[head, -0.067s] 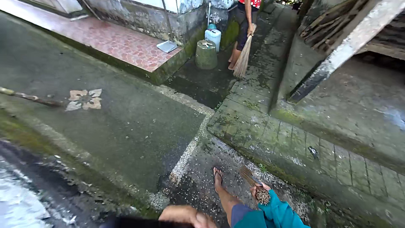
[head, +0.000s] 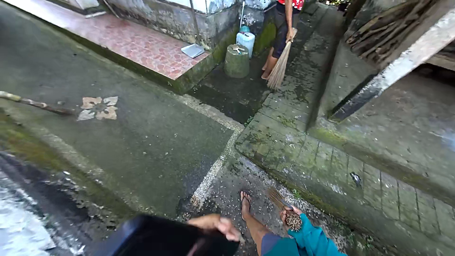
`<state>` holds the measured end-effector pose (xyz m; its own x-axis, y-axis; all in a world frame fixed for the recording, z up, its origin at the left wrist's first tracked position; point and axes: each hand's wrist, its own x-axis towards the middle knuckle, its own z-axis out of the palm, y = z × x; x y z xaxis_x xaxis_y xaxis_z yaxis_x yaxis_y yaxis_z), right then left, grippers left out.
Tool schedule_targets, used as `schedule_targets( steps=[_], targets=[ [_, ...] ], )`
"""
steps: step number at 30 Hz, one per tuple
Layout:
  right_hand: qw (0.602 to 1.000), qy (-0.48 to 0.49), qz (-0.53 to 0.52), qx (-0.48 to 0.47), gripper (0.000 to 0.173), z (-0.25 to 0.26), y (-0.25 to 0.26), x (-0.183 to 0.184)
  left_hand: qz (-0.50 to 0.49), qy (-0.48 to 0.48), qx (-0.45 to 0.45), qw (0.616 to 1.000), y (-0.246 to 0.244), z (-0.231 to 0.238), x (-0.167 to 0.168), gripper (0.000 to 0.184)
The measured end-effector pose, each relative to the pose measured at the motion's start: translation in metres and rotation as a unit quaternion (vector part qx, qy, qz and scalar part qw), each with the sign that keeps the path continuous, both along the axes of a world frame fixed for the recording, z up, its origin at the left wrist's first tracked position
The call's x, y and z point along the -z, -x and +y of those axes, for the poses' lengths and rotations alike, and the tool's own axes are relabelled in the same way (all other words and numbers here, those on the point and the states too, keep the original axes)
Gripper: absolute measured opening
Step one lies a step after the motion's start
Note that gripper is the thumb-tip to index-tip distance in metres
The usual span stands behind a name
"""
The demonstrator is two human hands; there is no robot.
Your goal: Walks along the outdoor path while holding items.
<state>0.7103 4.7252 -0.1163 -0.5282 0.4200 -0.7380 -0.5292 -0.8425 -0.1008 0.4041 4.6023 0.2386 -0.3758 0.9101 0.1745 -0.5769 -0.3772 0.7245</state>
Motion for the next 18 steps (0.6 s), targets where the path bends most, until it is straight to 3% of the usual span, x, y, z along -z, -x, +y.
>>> schedule_targets(
  steps=[2,4,5,7,11,13,16,17,18],
  targets=[
    [0.998,-0.009,-0.044,-0.039,0.048,0.04,0.03,-0.015,-0.039,0.031,-0.08,0.996,0.007,0.057,-0.031,0.047],
    [0.996,-0.025,-0.04,-0.081,0.048,0.079,0.051,-0.022,-0.008,-0.062,-0.047,0.997,0.041,0.093,-0.017,0.062],
    [0.992,-0.029,-0.064,-0.103,0.051,0.097,0.066,-0.042,0.018,-0.101,-0.055,0.993,0.053,0.111,-0.015,0.074],
    [0.984,-0.014,-0.096,-0.148,0.056,0.13,0.093,-0.072,0.043,-0.12,-0.166,0.978,0.055,0.151,-0.033,0.087],
    [0.98,0.009,-0.106,-0.165,0.055,0.176,0.124,-0.082,0.133,-0.122,-0.324,0.929,0.073,0.212,-0.04,0.088],
    [0.986,0.011,-0.089,-0.139,0.054,0.19,0.132,-0.079,0.177,-0.117,-0.345,0.914,0.092,0.227,-0.029,0.091],
    [0.992,0.029,-0.095,-0.074,0.048,0.209,0.155,-0.102,0.248,-0.111,-0.292,0.917,0.153,0.23,0.02,0.093],
    [0.994,0.038,-0.09,-0.047,0.049,0.212,0.161,-0.107,0.225,-0.082,-0.328,0.914,0.157,0.241,0.022,0.093],
    [0.995,0.04,-0.086,-0.027,0.051,0.216,0.166,-0.109,0.121,-0.048,-0.451,0.883,0.145,0.272,0.01,0.091]
  ],
)
